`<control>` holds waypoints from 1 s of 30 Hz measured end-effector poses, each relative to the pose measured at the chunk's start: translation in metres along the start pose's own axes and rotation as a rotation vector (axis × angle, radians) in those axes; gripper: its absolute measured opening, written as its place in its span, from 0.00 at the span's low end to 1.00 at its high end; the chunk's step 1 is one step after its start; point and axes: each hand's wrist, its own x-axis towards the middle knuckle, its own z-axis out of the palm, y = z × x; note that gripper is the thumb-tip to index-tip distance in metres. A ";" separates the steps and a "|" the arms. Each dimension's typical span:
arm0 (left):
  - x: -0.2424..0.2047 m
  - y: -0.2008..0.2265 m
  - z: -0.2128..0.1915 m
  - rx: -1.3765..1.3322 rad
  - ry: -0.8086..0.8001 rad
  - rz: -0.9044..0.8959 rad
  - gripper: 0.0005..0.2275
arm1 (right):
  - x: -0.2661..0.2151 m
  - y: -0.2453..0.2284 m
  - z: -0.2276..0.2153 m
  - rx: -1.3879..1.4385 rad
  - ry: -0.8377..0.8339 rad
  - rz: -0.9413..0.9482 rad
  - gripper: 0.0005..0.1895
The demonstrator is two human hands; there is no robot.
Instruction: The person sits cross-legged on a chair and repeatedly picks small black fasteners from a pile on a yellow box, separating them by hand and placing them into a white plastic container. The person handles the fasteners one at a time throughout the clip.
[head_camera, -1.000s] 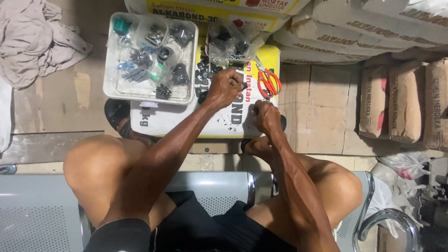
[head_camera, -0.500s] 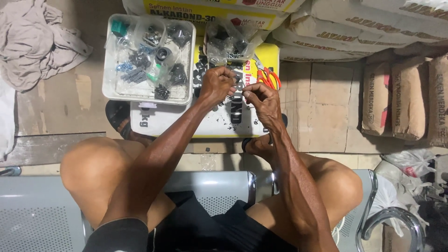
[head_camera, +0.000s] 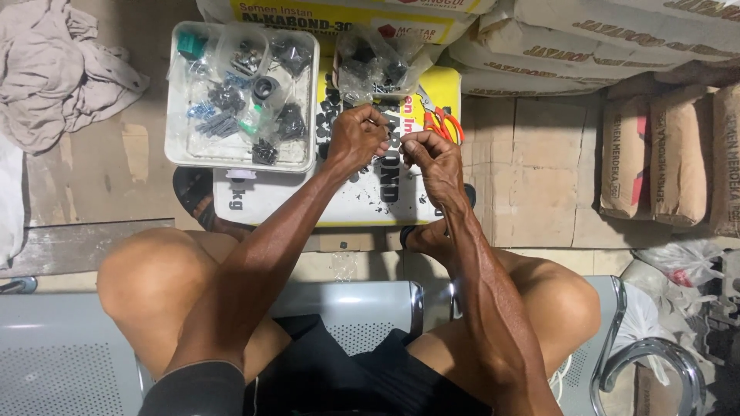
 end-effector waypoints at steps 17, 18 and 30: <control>-0.008 -0.001 0.001 0.166 -0.049 0.202 0.05 | 0.008 -0.033 0.020 -0.238 -0.074 -0.170 0.11; -0.014 0.015 -0.001 0.194 -0.059 0.193 0.05 | 0.007 -0.045 0.026 -0.251 -0.072 -0.164 0.18; -0.010 0.018 -0.035 0.797 0.033 0.099 0.09 | 0.026 0.086 0.043 -0.848 -0.066 -0.195 0.05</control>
